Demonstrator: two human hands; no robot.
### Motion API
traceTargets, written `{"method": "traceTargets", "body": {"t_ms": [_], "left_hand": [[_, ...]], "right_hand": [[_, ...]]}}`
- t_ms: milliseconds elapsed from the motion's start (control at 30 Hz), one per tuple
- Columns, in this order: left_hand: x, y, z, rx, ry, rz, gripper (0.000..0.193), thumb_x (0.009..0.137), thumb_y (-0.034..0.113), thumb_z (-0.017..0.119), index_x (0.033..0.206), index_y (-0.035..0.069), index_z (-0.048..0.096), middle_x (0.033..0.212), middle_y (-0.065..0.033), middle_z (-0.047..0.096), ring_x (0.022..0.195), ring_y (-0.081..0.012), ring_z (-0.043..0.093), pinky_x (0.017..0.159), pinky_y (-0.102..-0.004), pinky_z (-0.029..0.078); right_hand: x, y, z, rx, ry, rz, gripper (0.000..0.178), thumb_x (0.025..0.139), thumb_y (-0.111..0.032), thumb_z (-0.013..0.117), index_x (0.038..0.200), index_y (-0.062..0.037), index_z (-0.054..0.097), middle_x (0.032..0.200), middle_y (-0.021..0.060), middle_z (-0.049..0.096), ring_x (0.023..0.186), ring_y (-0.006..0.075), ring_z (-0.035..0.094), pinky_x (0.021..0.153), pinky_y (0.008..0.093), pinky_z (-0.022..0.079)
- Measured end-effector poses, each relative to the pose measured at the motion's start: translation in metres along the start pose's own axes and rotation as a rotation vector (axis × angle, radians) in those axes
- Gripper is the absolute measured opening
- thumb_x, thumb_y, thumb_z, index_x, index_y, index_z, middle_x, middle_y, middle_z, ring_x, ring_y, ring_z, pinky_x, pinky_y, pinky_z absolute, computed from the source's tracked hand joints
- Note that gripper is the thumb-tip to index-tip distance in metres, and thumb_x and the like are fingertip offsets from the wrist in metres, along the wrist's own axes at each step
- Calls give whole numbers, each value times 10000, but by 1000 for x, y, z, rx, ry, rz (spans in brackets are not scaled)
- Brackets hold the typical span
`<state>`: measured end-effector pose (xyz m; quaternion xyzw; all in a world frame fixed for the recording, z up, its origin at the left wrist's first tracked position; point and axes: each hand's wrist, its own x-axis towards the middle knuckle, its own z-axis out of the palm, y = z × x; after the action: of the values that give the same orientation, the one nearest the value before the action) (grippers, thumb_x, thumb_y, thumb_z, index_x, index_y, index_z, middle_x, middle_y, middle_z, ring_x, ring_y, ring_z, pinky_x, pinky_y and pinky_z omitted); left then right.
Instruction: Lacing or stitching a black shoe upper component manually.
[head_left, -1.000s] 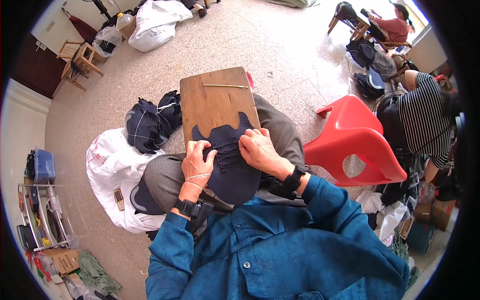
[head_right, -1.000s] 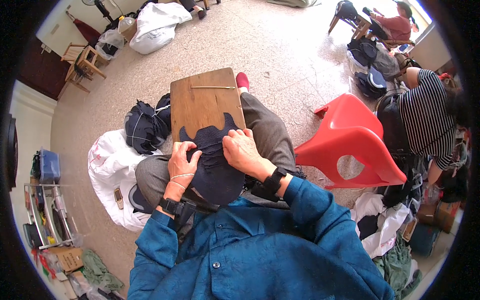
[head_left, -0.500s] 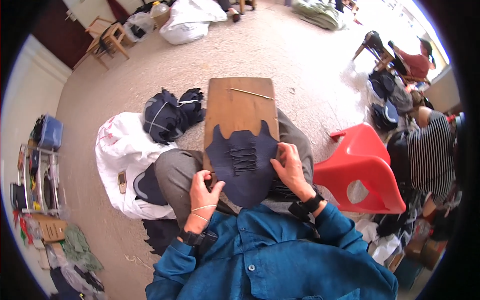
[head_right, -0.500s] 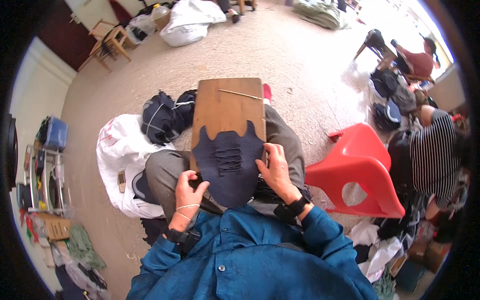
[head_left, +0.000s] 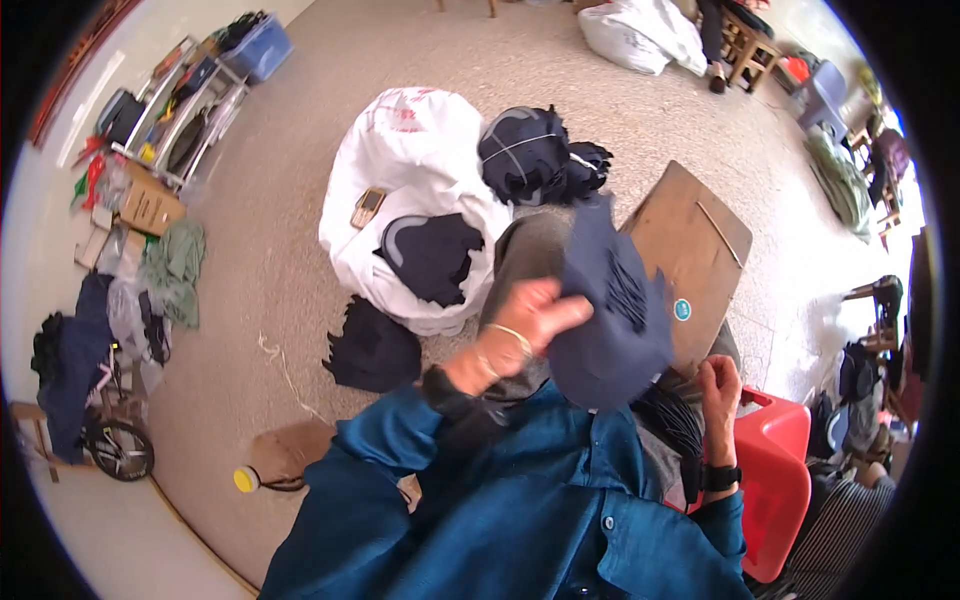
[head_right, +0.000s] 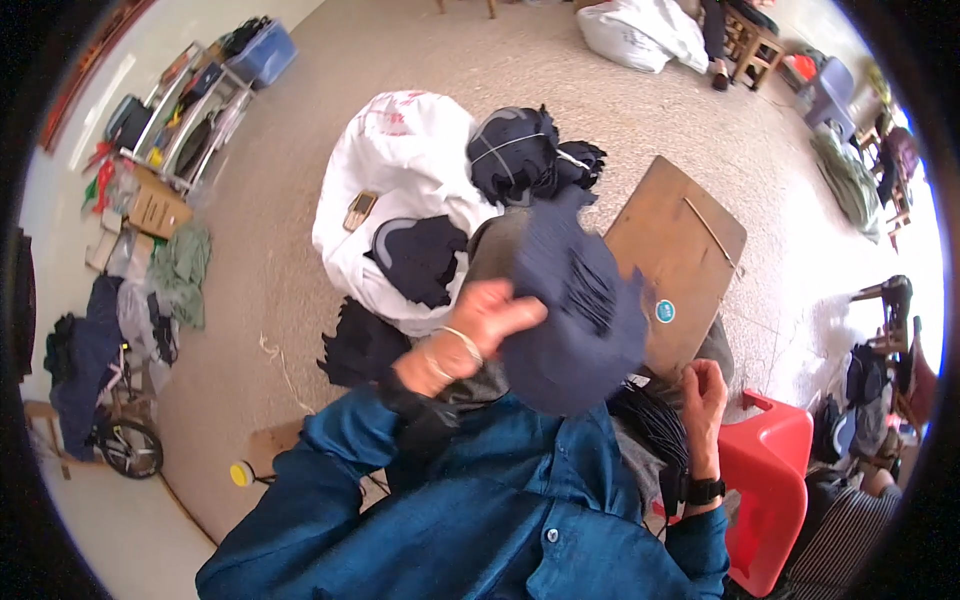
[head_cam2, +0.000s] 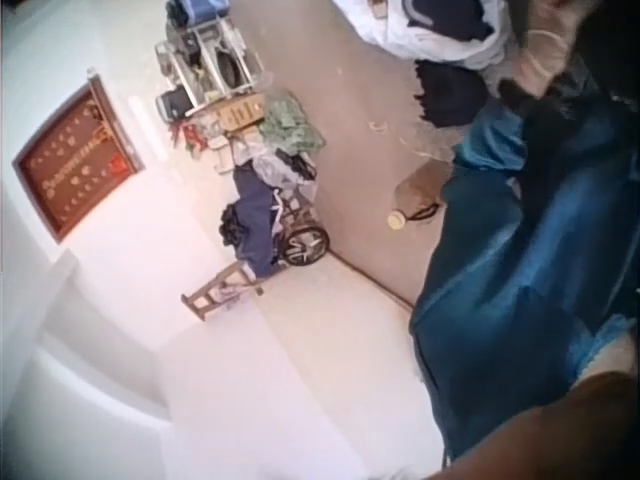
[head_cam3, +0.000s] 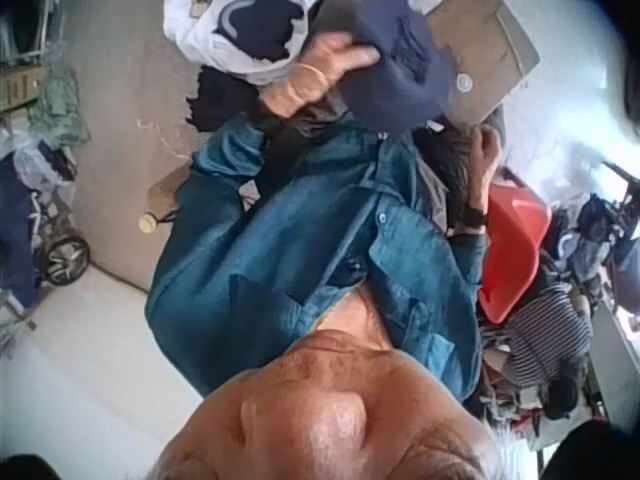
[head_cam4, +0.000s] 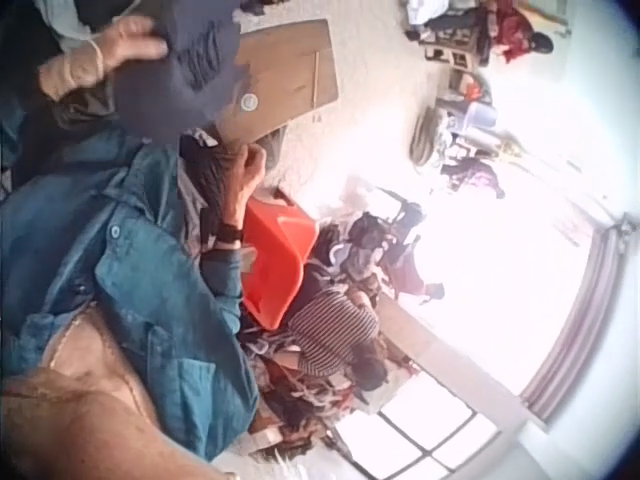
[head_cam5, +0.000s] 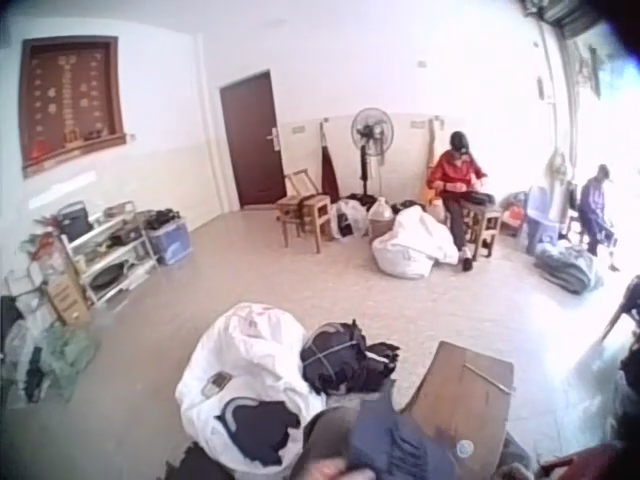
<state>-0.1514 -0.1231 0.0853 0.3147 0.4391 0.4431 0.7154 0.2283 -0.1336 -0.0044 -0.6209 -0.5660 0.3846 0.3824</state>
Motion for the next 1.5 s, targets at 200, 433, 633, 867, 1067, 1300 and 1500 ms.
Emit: {"method": "traceTargets", "body": {"t_ms": [200,433,633,867,1067,1300,1500], "left_hand": [[-81,37,-151,-139,515,311,318,932,251,672,1111,-12,665,986,-87,728,899,-185,718,789,-303,587],[-139,-84,-330,-84,1012,38,174,913,284,707,964,131,641,813,19,668,603,-93,608,433,-249,397],[-143,-127,-358,-247,1169,-77,238,898,329,740,833,193,555,683,40,559,440,-104,465,364,-260,286],[-194,-303,-412,759,1409,-527,460,894,405,745,949,-51,714,806,-154,702,667,-241,662,583,-413,504],[-57,-261,-367,706,1037,-351,312,795,323,763,825,12,750,808,-151,739,785,-324,714,745,-405,550],[86,-264,-383,580,1203,-288,481,768,249,851,1127,-9,661,915,-158,688,683,-287,649,559,-404,511],[123,-269,-366,163,1475,-384,431,705,238,909,853,-6,586,803,-110,619,736,-250,579,700,-402,485]], "right_hand": [[60,-42,39,-277,-108,-182,123,975,-117,617,980,5,601,778,27,580,722,85,537,639,256,448],[129,-43,100,-573,-90,-583,145,876,-26,610,1018,1,609,1050,167,602,968,332,596,853,408,486],[133,-40,113,-717,1,-633,210,870,1,577,1078,-14,597,1162,173,579,1096,375,552,960,450,442],[132,-39,132,-731,11,-666,292,893,14,539,1181,-17,572,1235,194,566,1150,401,528,1010,480,411],[127,-53,130,-847,-55,-577,437,872,-4,524,1309,-18,512,1367,195,506,1280,400,462,1102,486,340],[131,-59,139,-827,-104,-508,497,840,-10,534,1336,-19,504,1394,186,487,1313,398,438,1133,494,308],[131,-60,134,-863,-104,-449,483,843,-37,537,1324,-17,511,1392,181,483,1324,392,431,1134,493,300]]}}
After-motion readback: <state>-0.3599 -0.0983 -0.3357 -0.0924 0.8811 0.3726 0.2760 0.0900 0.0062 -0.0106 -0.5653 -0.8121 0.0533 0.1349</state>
